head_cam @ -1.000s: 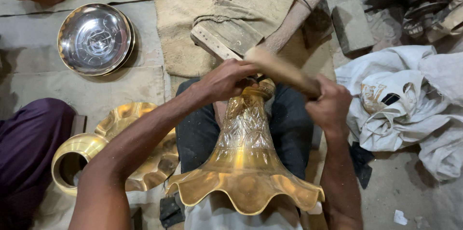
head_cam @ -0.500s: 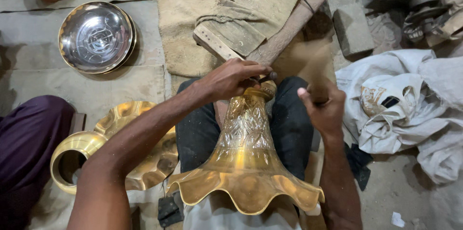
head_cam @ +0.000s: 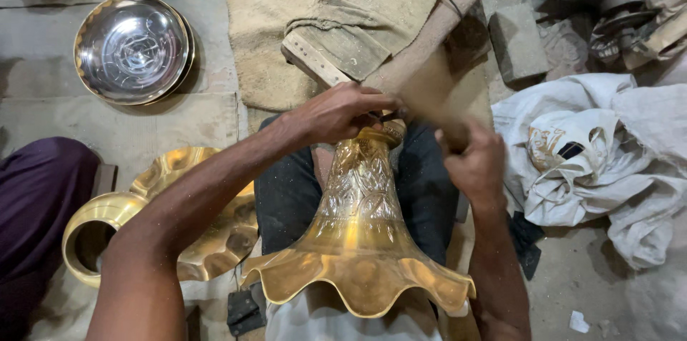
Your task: The person sits on the floor with a flared brass vase on their lap and hammers a small punch against the vase's neck using a wooden mallet, working the engraved pattern around the rim. Other brass vessels lie on the floor beside them as they continue the hammering work.
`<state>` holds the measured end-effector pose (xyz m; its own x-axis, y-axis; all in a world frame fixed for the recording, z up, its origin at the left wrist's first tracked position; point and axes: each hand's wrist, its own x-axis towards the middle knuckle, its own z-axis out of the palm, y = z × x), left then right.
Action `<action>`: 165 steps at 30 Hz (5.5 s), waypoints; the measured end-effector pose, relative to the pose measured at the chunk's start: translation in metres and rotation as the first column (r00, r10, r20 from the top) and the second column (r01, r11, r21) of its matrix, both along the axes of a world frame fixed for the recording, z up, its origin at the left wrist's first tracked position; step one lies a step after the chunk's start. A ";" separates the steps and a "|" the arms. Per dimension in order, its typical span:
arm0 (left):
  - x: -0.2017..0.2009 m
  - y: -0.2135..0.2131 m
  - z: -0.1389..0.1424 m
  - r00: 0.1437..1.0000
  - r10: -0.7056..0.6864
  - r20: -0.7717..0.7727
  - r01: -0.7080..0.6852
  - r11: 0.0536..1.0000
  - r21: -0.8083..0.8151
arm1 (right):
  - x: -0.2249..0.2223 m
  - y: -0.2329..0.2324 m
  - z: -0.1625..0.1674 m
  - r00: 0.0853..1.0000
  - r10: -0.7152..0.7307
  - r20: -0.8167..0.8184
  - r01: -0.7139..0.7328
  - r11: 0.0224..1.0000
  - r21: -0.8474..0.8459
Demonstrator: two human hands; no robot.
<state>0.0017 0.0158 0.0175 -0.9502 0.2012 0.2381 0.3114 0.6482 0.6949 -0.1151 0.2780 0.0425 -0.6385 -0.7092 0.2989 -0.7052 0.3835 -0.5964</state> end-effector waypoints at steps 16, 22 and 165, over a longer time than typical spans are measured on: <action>-0.004 -0.002 0.013 0.996 -0.071 -0.061 0.073 0.997 0.037 | -0.002 0.007 -0.015 0.985 0.000 0.175 0.012 0.998 -0.068; -0.005 -0.002 0.019 0.991 -0.072 0.116 0.067 0.997 0.041 | -0.002 0.010 -0.028 0.982 -0.065 0.179 0.072 0.997 -0.031; 0.049 -0.016 -0.035 0.955 0.205 -0.214 -0.148 0.956 0.255 | 0.003 -0.034 0.030 0.958 0.152 -0.244 -0.108 0.977 0.187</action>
